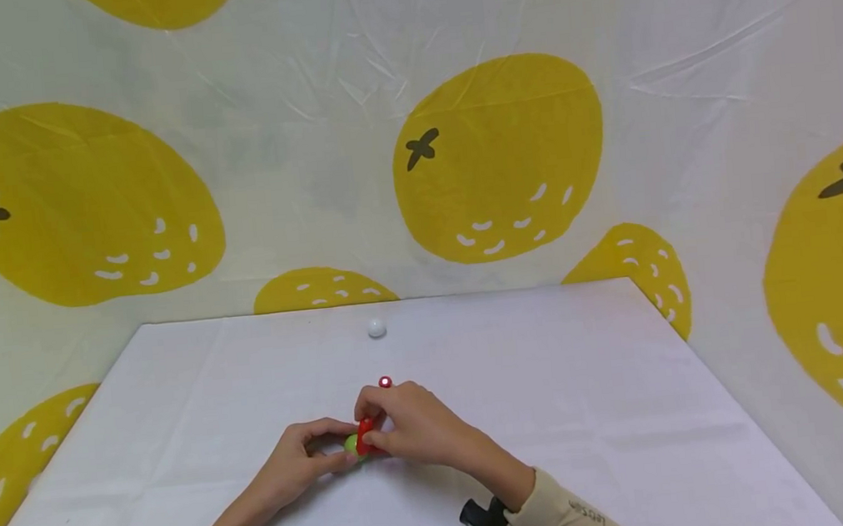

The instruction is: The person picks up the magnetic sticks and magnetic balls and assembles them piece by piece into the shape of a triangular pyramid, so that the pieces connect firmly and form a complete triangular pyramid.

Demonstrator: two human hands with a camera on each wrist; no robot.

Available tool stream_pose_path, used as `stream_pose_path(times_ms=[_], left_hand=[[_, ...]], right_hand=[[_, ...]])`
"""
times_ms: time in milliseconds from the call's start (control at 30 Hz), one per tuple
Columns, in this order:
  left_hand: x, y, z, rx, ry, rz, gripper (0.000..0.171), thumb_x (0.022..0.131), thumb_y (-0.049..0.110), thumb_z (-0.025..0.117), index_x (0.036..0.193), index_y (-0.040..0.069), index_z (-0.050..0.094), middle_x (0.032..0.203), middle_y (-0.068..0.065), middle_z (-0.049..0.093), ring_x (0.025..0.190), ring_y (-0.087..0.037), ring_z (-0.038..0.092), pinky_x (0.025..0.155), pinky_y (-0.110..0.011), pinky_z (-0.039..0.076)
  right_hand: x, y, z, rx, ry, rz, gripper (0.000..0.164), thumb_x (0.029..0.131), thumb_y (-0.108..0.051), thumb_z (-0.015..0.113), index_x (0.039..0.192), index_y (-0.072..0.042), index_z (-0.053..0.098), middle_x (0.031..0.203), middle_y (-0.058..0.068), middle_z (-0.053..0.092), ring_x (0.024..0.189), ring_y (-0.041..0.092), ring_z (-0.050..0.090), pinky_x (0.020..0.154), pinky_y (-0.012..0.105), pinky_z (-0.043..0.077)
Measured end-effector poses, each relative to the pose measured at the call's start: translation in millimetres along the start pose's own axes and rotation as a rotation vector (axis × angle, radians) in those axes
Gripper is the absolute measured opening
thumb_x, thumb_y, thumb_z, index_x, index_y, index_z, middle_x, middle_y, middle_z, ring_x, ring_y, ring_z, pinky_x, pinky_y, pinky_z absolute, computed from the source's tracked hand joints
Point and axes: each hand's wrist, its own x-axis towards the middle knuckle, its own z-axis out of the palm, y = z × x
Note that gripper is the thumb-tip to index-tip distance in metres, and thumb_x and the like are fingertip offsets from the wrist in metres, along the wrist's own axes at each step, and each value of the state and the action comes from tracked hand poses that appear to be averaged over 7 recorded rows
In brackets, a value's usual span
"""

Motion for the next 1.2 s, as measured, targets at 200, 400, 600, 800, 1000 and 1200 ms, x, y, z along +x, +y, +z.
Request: stream_pose_path(times_ms=[200, 400, 600, 800, 1000, 1200], left_hand=[[-0.9, -0.5, 0.3, 0.005, 0.001, -0.009, 0.03, 0.086, 0.03, 0.084, 0.115, 0.028, 0.078, 0.108, 0.004, 0.077, 0.098, -0.005, 0.065, 0.069, -0.02, 0.053], [-1.1, 0.6, 0.7, 0.006, 0.009, -0.016, 0.03, 0.086, 0.03, 0.084, 0.114, 0.026, 0.078, 0.107, 0.003, 0.077, 0.096, -0.005, 0.065, 0.066, -0.02, 0.053], [-0.3, 0.9, 0.7, -0.004, 0.013, -0.014, 0.031, 0.085, 0.029, 0.085, 0.115, 0.022, 0.078, 0.108, 0.001, 0.077, 0.095, -0.004, 0.065, 0.065, -0.021, 0.053], [0.7, 1.2, 0.4, -0.003, 0.006, -0.024, 0.032, 0.085, 0.029, 0.085, 0.116, 0.023, 0.078, 0.109, 0.002, 0.077, 0.096, -0.004, 0.065, 0.068, -0.021, 0.054], [0.4, 0.7, 0.4, -0.003, 0.001, -0.023, 0.031, 0.086, 0.03, 0.084, 0.116, 0.023, 0.077, 0.11, 0.001, 0.077, 0.096, -0.005, 0.066, 0.069, -0.021, 0.055], [-0.3, 1.2, 1.2, 0.006, 0.003, -0.021, 0.031, 0.086, 0.03, 0.084, 0.116, 0.022, 0.078, 0.109, 0.001, 0.077, 0.096, -0.005, 0.065, 0.067, -0.021, 0.054]], right_hand=[[0, -1, 1, 0.008, 0.02, 0.039, 0.015, 0.092, -0.013, 0.076, 0.104, -0.017, 0.067, 0.092, -0.005, 0.077, 0.084, 0.0, 0.063, 0.077, 0.029, 0.056], [0, 0, 1, 0.021, 0.044, 0.058, 0.016, 0.093, -0.015, 0.077, 0.104, -0.017, 0.067, 0.091, -0.008, 0.075, 0.086, 0.002, 0.064, 0.082, 0.036, 0.058], [1, 1, 2, 0.028, 0.06, 0.059, 0.015, 0.093, -0.015, 0.076, 0.105, -0.017, 0.066, 0.091, -0.007, 0.074, 0.086, 0.002, 0.064, 0.083, 0.037, 0.059], [2, 2, 4, 0.025, 0.096, 0.062, 0.017, 0.093, -0.014, 0.076, 0.107, -0.014, 0.067, 0.092, -0.006, 0.075, 0.085, 0.005, 0.065, 0.081, 0.036, 0.059], [2, 4, 5, 0.023, 0.109, 0.081, 0.02, 0.092, -0.016, 0.078, 0.109, -0.014, 0.067, 0.094, -0.007, 0.075, 0.086, 0.006, 0.065, 0.081, 0.029, 0.058], [1, 8, -10, 0.061, 0.091, 0.053, 0.023, 0.09, -0.018, 0.08, 0.108, -0.014, 0.068, 0.095, -0.005, 0.075, 0.087, 0.009, 0.068, 0.081, 0.029, 0.06]])
